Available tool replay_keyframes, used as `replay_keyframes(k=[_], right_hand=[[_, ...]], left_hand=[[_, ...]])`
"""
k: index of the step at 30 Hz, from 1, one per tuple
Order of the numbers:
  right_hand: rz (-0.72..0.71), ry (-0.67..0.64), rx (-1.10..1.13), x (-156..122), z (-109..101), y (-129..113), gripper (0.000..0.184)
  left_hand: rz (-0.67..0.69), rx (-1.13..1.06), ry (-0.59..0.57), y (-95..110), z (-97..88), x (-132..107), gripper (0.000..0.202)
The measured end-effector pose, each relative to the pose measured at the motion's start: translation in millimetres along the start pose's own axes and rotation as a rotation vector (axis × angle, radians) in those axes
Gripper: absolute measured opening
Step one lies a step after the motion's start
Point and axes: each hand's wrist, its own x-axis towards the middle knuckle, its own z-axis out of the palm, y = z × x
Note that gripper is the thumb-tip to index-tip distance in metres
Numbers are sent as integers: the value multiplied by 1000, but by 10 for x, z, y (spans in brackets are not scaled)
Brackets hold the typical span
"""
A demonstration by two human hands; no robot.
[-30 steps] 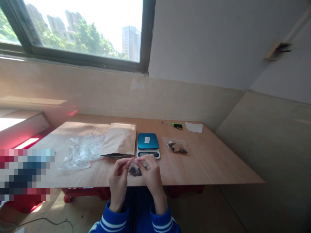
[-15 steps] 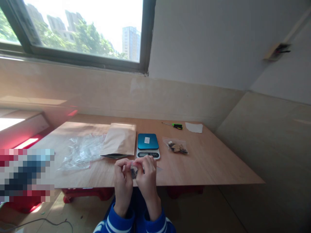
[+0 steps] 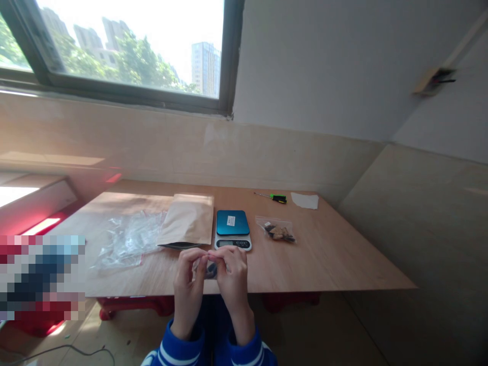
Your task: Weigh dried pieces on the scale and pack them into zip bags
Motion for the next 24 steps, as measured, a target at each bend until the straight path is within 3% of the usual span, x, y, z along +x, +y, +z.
replay_keyframes(k=[4,12,18,24], right_hand=[[-5,29,-1,-5,6,17,18],[61,-194,7,-4,-68,192,7],[5,-159,6,-17,-46,243,18],[-4,-182,-13,-25,-43,234,16]], left_hand=[[-9,-9,5,4,25,-7,6],[-64,-42,107,27,-49,19,8],[-94,-41,-14,-27,-108,98,15],[-139,-59,-144,-74,-147,114,24]])
